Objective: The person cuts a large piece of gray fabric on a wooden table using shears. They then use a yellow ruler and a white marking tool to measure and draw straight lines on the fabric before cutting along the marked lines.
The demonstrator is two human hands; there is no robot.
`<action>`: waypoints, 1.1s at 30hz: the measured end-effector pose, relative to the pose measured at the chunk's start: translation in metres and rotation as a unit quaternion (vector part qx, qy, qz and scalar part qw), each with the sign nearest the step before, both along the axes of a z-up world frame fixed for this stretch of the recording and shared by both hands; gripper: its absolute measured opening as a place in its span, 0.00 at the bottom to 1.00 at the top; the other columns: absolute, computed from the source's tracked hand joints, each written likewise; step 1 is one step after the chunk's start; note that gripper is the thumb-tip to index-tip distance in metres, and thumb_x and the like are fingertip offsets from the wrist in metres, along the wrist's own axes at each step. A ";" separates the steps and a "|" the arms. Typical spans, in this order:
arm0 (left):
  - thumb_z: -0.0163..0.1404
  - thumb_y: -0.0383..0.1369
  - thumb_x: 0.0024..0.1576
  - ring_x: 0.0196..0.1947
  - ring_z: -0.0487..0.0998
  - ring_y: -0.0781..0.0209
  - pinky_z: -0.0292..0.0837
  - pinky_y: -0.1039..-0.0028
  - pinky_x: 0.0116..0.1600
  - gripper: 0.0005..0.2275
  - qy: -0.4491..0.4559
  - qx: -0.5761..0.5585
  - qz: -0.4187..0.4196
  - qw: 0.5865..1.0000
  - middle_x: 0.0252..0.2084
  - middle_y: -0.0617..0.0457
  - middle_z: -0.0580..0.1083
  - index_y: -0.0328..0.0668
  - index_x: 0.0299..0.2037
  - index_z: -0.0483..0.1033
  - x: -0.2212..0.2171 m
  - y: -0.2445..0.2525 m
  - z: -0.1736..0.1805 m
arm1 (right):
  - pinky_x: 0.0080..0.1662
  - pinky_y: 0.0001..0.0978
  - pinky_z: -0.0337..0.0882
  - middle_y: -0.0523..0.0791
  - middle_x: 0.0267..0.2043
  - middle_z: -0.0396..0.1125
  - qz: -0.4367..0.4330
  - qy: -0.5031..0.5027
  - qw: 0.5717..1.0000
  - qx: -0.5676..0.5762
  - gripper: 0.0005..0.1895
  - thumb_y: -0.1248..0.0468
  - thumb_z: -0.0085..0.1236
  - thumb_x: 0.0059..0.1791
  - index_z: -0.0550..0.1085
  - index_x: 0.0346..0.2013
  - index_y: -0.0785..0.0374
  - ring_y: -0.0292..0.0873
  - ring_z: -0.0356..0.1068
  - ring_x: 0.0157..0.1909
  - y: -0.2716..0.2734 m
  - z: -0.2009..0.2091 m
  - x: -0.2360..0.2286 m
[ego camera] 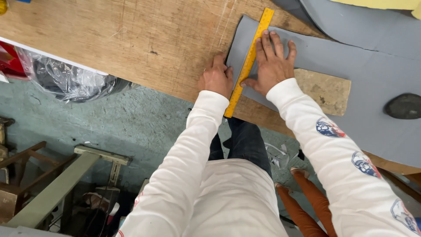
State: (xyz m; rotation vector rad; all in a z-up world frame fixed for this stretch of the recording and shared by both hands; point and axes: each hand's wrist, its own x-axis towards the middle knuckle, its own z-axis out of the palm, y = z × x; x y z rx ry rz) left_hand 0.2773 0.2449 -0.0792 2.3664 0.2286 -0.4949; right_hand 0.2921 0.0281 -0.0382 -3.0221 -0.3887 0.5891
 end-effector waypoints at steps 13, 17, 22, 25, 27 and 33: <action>0.61 0.38 0.73 0.48 0.92 0.34 0.84 0.32 0.48 0.22 0.017 -0.009 0.058 0.998 0.55 0.59 0.90 0.62 0.77 0.75 -0.005 -0.016 0.017 | 0.83 0.90 0.36 0.68 0.96 0.55 -0.003 -0.006 1.000 0.027 0.85 0.31 0.89 0.41 0.46 0.99 0.52 0.72 0.47 0.96 0.009 0.012 0.010; 0.61 0.36 0.72 0.47 0.92 0.26 0.85 0.30 0.46 0.12 -0.069 0.009 0.069 0.995 0.64 0.48 0.85 0.58 0.64 0.85 -0.017 -0.030 0.005 | 0.82 0.92 0.38 0.66 0.98 0.50 -0.005 0.004 1.000 0.029 0.86 0.30 0.89 0.43 0.42 0.99 0.52 0.72 0.45 0.97 0.007 0.010 0.009; 0.58 0.37 0.71 0.38 0.87 0.28 0.77 0.31 0.34 0.03 -0.120 0.016 0.067 0.990 0.59 0.49 0.77 0.56 0.51 0.78 -0.025 -0.048 0.017 | 0.81 0.92 0.39 0.67 0.97 0.54 0.009 -0.028 0.999 0.043 0.76 0.45 0.82 0.52 0.36 0.99 0.47 0.72 0.46 0.97 0.001 0.005 0.004; 0.53 0.39 0.74 0.37 0.85 0.24 0.75 0.29 0.35 0.05 -0.072 -0.006 0.028 0.997 0.54 0.46 0.79 0.54 0.54 0.72 -0.030 -0.062 0.024 | 0.81 0.93 0.38 0.71 0.95 0.55 0.016 -0.041 0.997 0.067 0.58 0.59 0.70 0.59 0.45 0.97 0.44 0.75 0.48 0.95 -0.003 0.005 0.002; 0.53 0.39 0.73 0.33 0.85 0.27 0.75 0.32 0.33 0.05 -0.087 0.015 -0.006 0.996 0.47 0.47 0.83 0.54 0.53 0.72 -0.036 -0.067 0.016 | 0.79 0.95 0.40 0.74 0.92 0.58 0.020 -0.070 0.993 0.096 0.48 0.61 0.67 0.60 0.57 0.93 0.46 0.78 0.50 0.92 -0.002 0.000 -0.002; 0.54 0.37 0.71 0.42 0.88 0.22 0.76 0.29 0.42 0.07 -0.076 -0.006 -0.015 0.997 0.49 0.42 0.88 0.54 0.56 0.74 -0.028 -0.062 -0.007 | 0.80 1.00 0.34 0.72 0.95 0.54 0.017 -0.075 0.994 0.078 0.20 0.65 0.60 0.58 0.73 0.65 0.60 0.80 0.46 0.95 -0.007 -0.018 -0.004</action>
